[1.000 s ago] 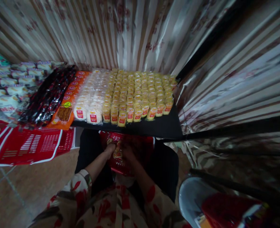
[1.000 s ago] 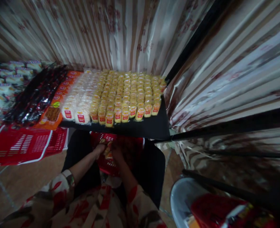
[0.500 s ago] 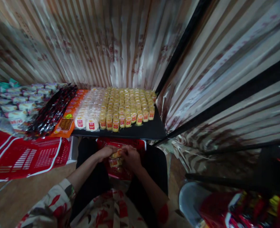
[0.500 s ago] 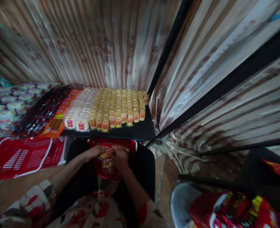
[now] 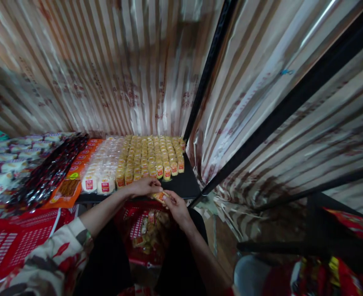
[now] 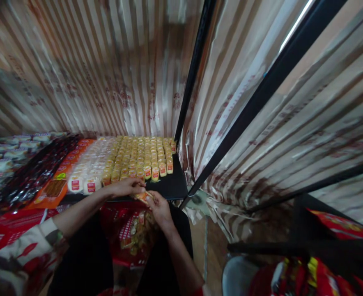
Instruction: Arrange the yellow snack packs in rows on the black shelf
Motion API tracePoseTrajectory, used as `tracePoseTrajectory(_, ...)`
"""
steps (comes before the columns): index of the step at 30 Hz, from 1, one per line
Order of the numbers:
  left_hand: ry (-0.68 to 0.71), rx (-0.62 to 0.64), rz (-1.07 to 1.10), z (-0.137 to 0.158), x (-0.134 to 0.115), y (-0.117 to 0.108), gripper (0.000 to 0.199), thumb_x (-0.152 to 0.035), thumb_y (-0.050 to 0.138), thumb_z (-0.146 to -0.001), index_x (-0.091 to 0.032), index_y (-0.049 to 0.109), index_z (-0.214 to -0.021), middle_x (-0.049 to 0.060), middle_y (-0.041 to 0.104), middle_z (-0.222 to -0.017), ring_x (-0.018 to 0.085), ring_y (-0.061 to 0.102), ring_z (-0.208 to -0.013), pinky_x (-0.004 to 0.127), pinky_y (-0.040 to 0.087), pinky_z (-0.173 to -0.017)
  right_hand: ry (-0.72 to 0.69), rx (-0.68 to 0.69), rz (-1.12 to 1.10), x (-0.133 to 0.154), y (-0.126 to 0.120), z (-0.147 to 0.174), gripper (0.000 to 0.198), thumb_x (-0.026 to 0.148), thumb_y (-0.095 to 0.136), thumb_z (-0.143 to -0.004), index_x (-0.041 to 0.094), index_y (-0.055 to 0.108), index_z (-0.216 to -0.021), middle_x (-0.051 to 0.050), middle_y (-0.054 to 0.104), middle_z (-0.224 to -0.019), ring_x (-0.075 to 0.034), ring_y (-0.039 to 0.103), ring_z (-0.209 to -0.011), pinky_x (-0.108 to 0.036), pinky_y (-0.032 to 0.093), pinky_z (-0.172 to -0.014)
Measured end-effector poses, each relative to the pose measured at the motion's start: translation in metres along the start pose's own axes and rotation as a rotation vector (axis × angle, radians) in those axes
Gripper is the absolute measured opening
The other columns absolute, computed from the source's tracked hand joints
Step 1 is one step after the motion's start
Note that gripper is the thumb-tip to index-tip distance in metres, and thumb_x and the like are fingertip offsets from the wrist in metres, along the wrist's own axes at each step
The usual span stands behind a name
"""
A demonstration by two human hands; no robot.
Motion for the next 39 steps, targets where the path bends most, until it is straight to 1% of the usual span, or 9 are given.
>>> tracePoseTrajectory(5, 0.054, -0.126, 0.144, -0.038, -0.030, -0.001, 0.022, -0.023, 0.063, -0.068, -0.013, 0.055, -0.086, -0.004, 0.055, -0.066, 0.007, 0.050, -0.059, 0.019, 0.041, -0.060, -0.045, -0.217, -0.074, 0.019, -0.022, -0.030, 0.044, 0.051, 0.066, -0.067, 0.016, 0.063, -0.093, -0.003, 0.068, -0.074, -0.013, 0.058, -0.058, -0.022, 0.044, -0.052)
tracePoseTrajectory(10, 0.113, -0.276, 0.007, -0.082, -0.052, -0.002, 0.012, -0.013, 0.058, -0.068, -0.013, 0.055, -0.080, -0.006, 0.050, -0.062, 0.006, 0.045, -0.056, 0.017, 0.036, -0.054, -0.107, -0.316, -0.085, 0.033, -0.039, -0.063, 0.045, 0.051, 0.065, -0.068, 0.015, 0.062, -0.095, -0.004, 0.068, -0.076, -0.013, 0.059, -0.058, -0.023, 0.043, -0.051)
tracePoseTrajectory(13, 0.152, -0.315, -0.125, -0.106, -0.066, -0.006, 0.009, -0.012, 0.056, -0.068, -0.013, 0.057, -0.077, -0.006, 0.052, -0.062, 0.007, 0.048, -0.059, 0.017, 0.037, -0.056, -0.147, -0.351, -0.053, 0.036, -0.048, -0.083, 0.044, 0.051, 0.061, -0.071, 0.016, 0.061, -0.098, -0.005, 0.069, -0.080, -0.016, 0.061, -0.064, -0.025, 0.046, -0.055)
tracePoseTrajectory(16, 0.178, -0.345, -0.264, -0.129, -0.083, -0.011, 0.017, -0.013, 0.055, -0.069, -0.014, 0.062, -0.084, -0.002, 0.062, -0.074, 0.011, 0.056, -0.071, 0.020, 0.043, -0.066, -0.210, -0.384, 0.000, 0.036, -0.058, -0.105, 0.045, 0.050, 0.055, -0.075, 0.016, 0.060, -0.104, -0.006, 0.069, -0.087, -0.019, 0.063, -0.075, -0.029, 0.050, -0.064)
tracePoseTrajectory(20, 0.216, -0.417, -0.414, -0.160, -0.105, -0.019, 0.032, -0.014, 0.057, -0.069, -0.015, 0.063, -0.101, 0.003, 0.067, -0.095, 0.016, 0.061, -0.088, 0.025, 0.047, -0.078, -0.268, -0.483, 0.124, 0.037, -0.070, -0.130, 0.056, 0.046, 0.046, -0.081, 0.014, 0.047, -0.128, -0.011, 0.066, -0.105, -0.021, 0.063, -0.092, -0.034, 0.049, -0.082)
tracePoseTrajectory(23, 0.252, -0.488, -0.510, -0.183, -0.116, -0.024, 0.034, -0.018, 0.056, -0.072, -0.015, 0.063, -0.105, 0.004, 0.068, -0.100, 0.018, 0.062, -0.093, 0.027, 0.047, -0.083, -0.381, -0.589, 0.300, 0.042, -0.077, -0.142, 0.054, 0.037, 0.042, -0.083, 0.014, 0.044, -0.131, -0.013, 0.053, -0.129, -0.022, 0.050, -0.117, -0.038, 0.038, -0.100)
tracePoseTrajectory(26, 0.290, -0.538, -0.599, -0.205, -0.122, -0.027, 0.033, -0.020, 0.055, -0.075, -0.016, 0.063, -0.106, 0.006, 0.068, -0.102, 0.019, 0.062, -0.096, 0.028, 0.047, -0.086, -0.468, -0.651, 0.430, 0.048, -0.080, -0.150, 0.049, 0.028, 0.038, -0.082, 0.014, 0.048, -0.128, -0.012, 0.046, -0.136, -0.021, 0.039, -0.127, -0.040, 0.027, -0.109)
tracePoseTrajectory(31, 0.283, -0.505, -0.717, -0.233, -0.123, -0.027, 0.034, -0.019, 0.053, -0.078, -0.017, 0.062, -0.110, 0.007, 0.067, -0.105, 0.020, 0.061, -0.098, 0.029, 0.046, -0.088, -0.415, -0.644, 0.434, 0.050, -0.082, -0.157, 0.047, 0.025, 0.036, -0.081, 0.011, 0.054, -0.122, -0.014, 0.054, -0.127, -0.022, 0.046, -0.120, -0.039, 0.030, -0.106)
tracePoseTrajectory(39, 0.243, -0.409, -0.882, -0.263, -0.112, -0.018, 0.030, -0.021, 0.051, -0.079, -0.016, 0.064, -0.105, 0.012, 0.067, -0.104, 0.024, 0.062, -0.097, 0.033, 0.048, -0.082, -0.223, -0.557, 0.363, 0.031, -0.084, -0.168, 0.052, 0.038, 0.033, -0.085, 0.011, 0.053, -0.124, -0.015, 0.054, -0.129, -0.024, 0.046, -0.121, -0.040, 0.030, -0.105)
Point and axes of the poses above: each hand's wrist, its own z-axis away from the middle knuckle, its own y-axis out of the palm, x = y × z, the point moved 1 cm from there along -z, towards the middle knuckle
